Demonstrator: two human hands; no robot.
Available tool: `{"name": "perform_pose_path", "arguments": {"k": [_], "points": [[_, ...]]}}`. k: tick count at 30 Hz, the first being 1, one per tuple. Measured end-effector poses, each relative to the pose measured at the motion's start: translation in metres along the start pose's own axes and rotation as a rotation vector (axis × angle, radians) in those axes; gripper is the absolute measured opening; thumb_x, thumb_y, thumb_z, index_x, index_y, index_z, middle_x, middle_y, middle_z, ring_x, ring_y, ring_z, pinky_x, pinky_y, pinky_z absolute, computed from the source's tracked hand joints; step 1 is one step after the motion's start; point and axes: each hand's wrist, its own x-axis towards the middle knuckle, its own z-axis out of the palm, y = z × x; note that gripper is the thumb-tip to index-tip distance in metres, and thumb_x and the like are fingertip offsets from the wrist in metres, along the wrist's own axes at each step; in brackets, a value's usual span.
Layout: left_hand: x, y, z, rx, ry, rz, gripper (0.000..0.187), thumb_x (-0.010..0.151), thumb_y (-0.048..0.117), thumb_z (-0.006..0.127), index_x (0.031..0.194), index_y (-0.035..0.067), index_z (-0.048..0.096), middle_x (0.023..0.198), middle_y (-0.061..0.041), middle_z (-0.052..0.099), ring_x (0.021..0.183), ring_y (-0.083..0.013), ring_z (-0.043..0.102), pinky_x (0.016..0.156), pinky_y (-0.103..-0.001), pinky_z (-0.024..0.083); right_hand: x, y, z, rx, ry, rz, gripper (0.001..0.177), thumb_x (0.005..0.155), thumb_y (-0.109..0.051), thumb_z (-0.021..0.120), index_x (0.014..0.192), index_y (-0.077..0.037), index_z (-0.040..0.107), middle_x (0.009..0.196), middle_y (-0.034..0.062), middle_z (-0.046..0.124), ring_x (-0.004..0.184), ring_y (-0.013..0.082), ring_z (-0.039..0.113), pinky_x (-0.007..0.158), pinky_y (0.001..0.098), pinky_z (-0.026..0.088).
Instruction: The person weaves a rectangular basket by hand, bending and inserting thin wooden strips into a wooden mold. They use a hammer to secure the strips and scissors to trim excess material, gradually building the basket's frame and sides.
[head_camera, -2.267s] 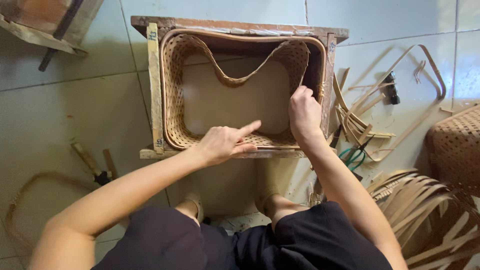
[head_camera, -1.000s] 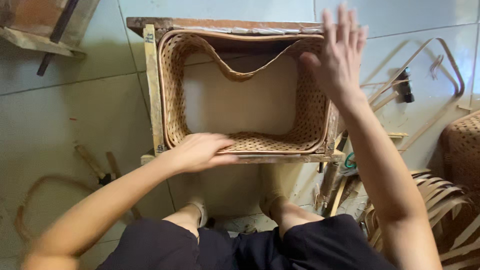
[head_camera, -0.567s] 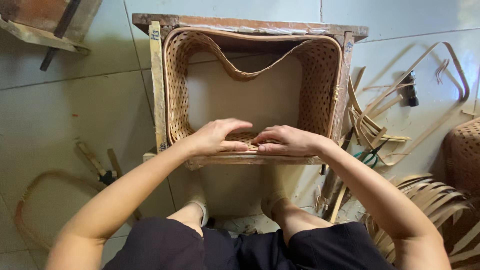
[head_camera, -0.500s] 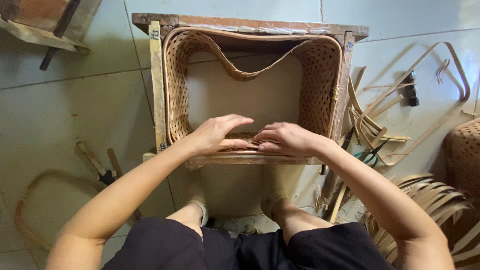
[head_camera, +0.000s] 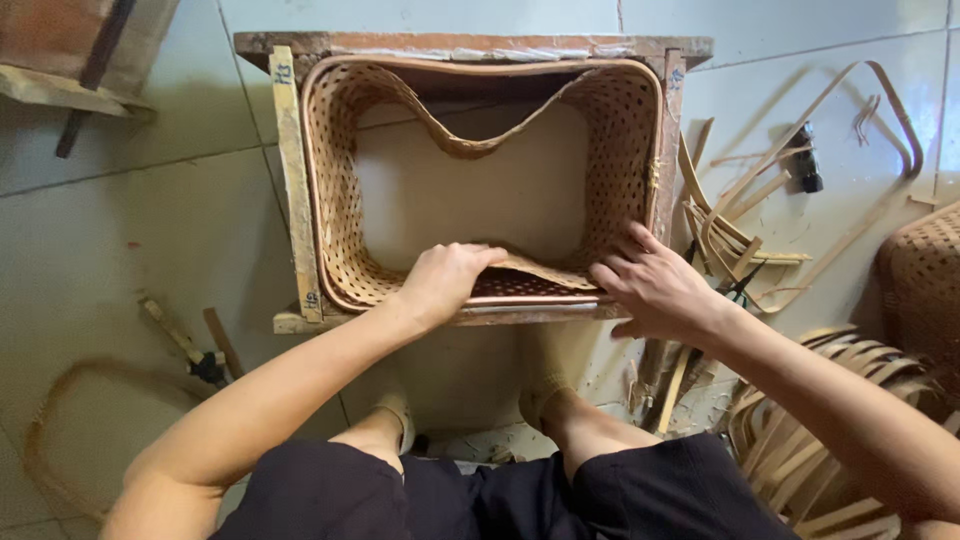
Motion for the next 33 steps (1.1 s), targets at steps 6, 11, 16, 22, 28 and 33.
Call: {"name": "perform_pose_path", "arguments": {"k": [6, 11, 16, 22, 28, 33], "points": [[0.001, -0.001, 0.0, 0.063, -0.112, -0.009, 0.043, 0.088, 0.005, 0.058, 0.126, 0.021, 0.072, 0.109, -0.01, 0.076, 0.094, -0.0323, 0.074, 0.083, -0.045, 0.06, 0.002, 0.003, 0.014, 0.141, -0.167, -0.052, 0.047, 0.063, -0.031, 0.084, 0.095, -0.007, 0.059, 0.084, 0.0073, 0.065, 0.088, 0.0271, 0.064, 0.087, 0.0418, 0.046], [0.028, 0.001, -0.052, 0.069, -0.08, 0.225, 0.046, 0.088, 0.04, 0.074, 0.126, 0.015, 0.066, 0.116, -0.013, 0.071, 0.101, -0.0356, 0.067, 0.081, -0.051, 0.056, 0.014, 0.002, -0.003, 0.08, -0.455, -0.032, 0.056, 0.074, -0.051, 0.081, 0.103, -0.007, 0.06, 0.094, 0.0064, 0.067, 0.098, 0.0247, 0.065, 0.093, 0.0409, 0.047], [0.095, -0.017, -0.112, 0.307, 0.313, 0.259, 0.043, 0.086, 0.038, 0.087, 0.111, 0.009, 0.066, 0.128, -0.016, 0.057, 0.125, -0.035, 0.053, 0.108, -0.055, 0.048, 0.041, 0.06, -0.018, 0.385, 0.201, 0.048, 0.048, 0.08, -0.023, 0.077, 0.127, -0.013, 0.068, 0.114, 0.0134, 0.071, 0.1, 0.0278, 0.066, 0.082, 0.0422, 0.055], [0.116, -0.036, -0.097, 0.335, 0.376, 0.27, 0.023, 0.084, 0.018, 0.087, 0.07, 0.019, 0.07, 0.146, -0.01, 0.051, 0.15, -0.0444, 0.029, 0.118, -0.078, 0.01, 0.063, 0.136, 0.007, -0.015, 0.691, 0.609, 0.006, 0.105, -0.008, 0.076, 0.1, -0.008, 0.073, 0.104, 0.0093, 0.066, 0.096, 0.0203, 0.065, 0.075, 0.0324, 0.058], [0.114, -0.043, -0.089, 0.328, 0.345, 0.249, 0.018, 0.084, 0.015, 0.083, 0.07, 0.018, 0.073, 0.145, -0.01, 0.049, 0.152, -0.0429, 0.027, 0.118, -0.081, 0.012, 0.062, 0.14, 0.028, -0.057, 0.77, 0.607, 0.006, 0.095, -0.007, 0.077, 0.092, -0.011, 0.073, 0.103, 0.0051, 0.066, 0.092, 0.0206, 0.066, 0.068, 0.0354, 0.054], [0.118, -0.039, -0.082, 0.388, 0.397, 0.24, 0.014, 0.083, 0.015, 0.082, 0.072, 0.016, 0.074, 0.145, -0.011, 0.049, 0.15, -0.044, 0.028, 0.114, -0.083, 0.012, 0.064, 0.131, 0.013, -0.172, 0.653, 0.602, 0.007, 0.095, 0.0, 0.07, 0.096, -0.006, 0.068, 0.103, 0.0061, 0.064, 0.096, 0.0195, 0.065, 0.075, 0.0359, 0.053]]}}
